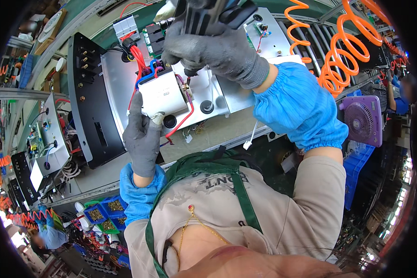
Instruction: Assembling electronic components on a production line using hand tools.
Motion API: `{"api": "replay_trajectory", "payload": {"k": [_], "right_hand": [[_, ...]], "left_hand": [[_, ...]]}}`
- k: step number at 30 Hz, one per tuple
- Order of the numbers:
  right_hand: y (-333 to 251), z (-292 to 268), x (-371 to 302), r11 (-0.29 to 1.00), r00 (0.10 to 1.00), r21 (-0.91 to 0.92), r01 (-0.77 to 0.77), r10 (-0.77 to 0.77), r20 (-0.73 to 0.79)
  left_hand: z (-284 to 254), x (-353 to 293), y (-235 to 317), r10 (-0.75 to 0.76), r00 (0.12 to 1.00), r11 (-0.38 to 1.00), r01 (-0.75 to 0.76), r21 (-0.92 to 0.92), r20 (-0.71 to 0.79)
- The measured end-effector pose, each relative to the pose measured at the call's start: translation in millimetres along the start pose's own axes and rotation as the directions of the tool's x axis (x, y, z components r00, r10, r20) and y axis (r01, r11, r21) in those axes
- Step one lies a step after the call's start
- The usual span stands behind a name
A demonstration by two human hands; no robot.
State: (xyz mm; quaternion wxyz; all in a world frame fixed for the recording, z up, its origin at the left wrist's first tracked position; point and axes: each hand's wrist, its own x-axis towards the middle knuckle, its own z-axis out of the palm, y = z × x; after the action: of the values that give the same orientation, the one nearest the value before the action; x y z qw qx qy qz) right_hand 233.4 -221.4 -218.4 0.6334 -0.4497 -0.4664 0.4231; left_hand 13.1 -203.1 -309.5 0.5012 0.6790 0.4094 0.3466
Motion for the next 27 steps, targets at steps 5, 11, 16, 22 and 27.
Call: {"api": "replay_trajectory", "payload": {"k": [5,11,16,22,27], "right_hand": [[4,-5,-3,0.998,0.998,-0.045,-0.053,0.054,0.025],[6,-14,14,0.996,0.957,-0.041,0.085,-0.070,0.280],[4,-5,7,0.983,0.887,0.057,0.173,-0.180,0.424],[8,-10,18,0.993,0.932,-0.105,-0.060,0.093,0.349],[24,-8,23,0.865,0.894,-0.447,0.227,-0.004,0.447]], "left_hand": [[0,0,-3,-0.009,1.000,1.000,0.009,-0.018,-0.011],[1,6,-6,-0.001,1.000,1.000,0.001,0.002,-0.009],[-6,-4,-9,0.002,1.000,0.999,-0.002,0.035,-0.001],[-1,3,-7,-0.014,0.999,1.000,0.015,0.023,-0.030],[-6,1,-1,-0.028,0.999,0.997,0.027,0.073,0.024]]}}
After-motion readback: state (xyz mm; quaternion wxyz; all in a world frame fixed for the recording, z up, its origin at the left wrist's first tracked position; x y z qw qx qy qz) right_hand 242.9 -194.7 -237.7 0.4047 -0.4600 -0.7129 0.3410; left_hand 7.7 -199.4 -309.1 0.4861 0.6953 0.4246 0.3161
